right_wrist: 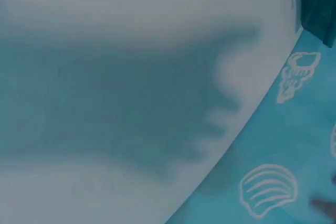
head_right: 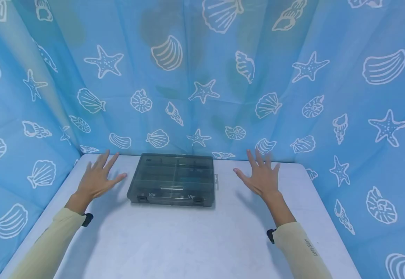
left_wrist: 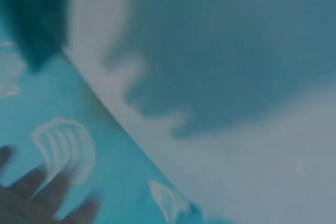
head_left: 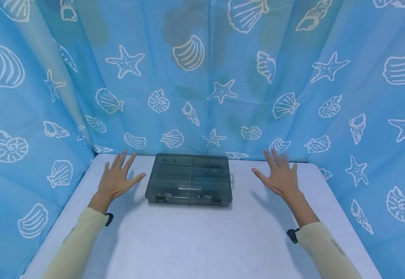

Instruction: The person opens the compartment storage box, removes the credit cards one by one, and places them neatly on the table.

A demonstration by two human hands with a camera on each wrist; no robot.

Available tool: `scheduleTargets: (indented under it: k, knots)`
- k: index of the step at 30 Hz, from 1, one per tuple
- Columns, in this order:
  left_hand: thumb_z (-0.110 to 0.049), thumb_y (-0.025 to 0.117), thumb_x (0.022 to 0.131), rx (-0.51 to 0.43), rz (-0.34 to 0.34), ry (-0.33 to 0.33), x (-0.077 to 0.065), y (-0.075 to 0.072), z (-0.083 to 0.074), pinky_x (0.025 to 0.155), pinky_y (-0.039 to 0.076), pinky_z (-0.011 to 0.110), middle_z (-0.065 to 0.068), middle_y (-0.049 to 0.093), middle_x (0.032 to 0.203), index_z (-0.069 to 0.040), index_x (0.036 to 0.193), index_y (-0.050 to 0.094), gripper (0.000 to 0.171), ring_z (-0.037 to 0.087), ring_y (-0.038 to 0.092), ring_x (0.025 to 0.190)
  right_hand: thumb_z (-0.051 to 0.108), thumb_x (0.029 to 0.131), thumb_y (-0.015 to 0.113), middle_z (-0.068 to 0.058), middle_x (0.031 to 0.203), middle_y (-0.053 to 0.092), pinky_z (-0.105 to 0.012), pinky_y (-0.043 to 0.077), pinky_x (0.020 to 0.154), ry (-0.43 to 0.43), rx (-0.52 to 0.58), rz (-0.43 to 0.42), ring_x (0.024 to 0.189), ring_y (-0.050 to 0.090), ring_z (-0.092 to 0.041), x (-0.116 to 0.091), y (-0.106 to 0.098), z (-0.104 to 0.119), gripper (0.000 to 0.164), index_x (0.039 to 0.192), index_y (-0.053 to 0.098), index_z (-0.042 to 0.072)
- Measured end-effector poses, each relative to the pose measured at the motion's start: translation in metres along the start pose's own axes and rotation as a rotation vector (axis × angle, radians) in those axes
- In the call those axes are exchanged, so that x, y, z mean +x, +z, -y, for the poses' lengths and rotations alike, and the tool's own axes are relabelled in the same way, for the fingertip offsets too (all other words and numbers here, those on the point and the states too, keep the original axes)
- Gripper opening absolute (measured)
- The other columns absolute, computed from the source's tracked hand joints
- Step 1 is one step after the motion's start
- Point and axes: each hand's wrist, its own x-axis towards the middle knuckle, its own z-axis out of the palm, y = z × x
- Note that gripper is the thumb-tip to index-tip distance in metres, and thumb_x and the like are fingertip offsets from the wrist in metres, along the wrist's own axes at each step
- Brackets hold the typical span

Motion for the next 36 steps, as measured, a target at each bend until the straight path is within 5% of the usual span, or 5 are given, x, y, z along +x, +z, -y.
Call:
scheduleTargets:
  k: [4,8,21,27,36]
  knots:
    - [-0.065,0.04,0.096,-0.321,0.175,-0.137,0.001,0.006,-0.012,0.093,0.046,0.055,0.024,0.047,0.138,-0.001,0.144,0.04,0.08,0.04,0.057,0.113,0.059,0.098,0.043,-0.015,0.119,0.065,-0.052,0.051,0.087,0.026,0.474,0.134,0.105,0.063,-0.033,-0.012,0.005,0.029,0.065,0.132,0.057,0.005]
    - [-0.052,0.042,0.101,-0.6,0.303,-0.286,0.003,0.015,-0.028,0.079,0.056,0.041,0.024,0.058,0.121,0.008,0.135,0.046,0.07,0.029,0.065,0.091,0.039,0.102,0.051,-0.014,0.097,0.07,-0.039,0.058,0.073,0.11,0.933,0.394,0.08,0.07,-0.027,-0.027,0.021,0.062,0.048,0.115,0.063,-0.005]
    - [-0.031,0.056,0.1,-0.925,0.399,-0.471,0.008,0.034,-0.029,0.095,0.048,0.044,0.023,0.053,0.124,0.014,0.133,0.044,0.057,0.034,0.053,0.112,0.036,0.102,0.05,-0.019,0.106,0.07,-0.039,0.055,0.084,0.346,1.537,0.967,0.091,0.071,-0.026,-0.064,0.07,0.109,0.056,0.125,0.052,-0.015]
    - [-0.029,0.058,0.099,-0.984,0.43,-0.498,0.012,0.035,-0.026,0.077,0.048,0.032,0.012,0.054,0.103,0.011,0.128,0.051,0.05,0.023,0.05,0.091,0.039,0.101,0.05,-0.02,0.116,0.065,-0.038,0.048,0.097,0.514,1.783,0.953,0.11,0.063,-0.029,-0.067,0.085,0.112,0.064,0.133,0.042,-0.015]
    - [-0.03,0.057,0.1,-0.988,0.443,-0.455,0.012,0.035,-0.023,0.075,0.047,0.03,0.013,0.054,0.099,0.011,0.123,0.056,0.046,0.021,0.05,0.087,0.029,0.103,0.046,-0.016,0.118,0.065,-0.036,0.046,0.1,0.603,1.909,0.918,0.113,0.061,-0.026,-0.067,0.087,0.118,0.047,0.131,0.048,-0.009]
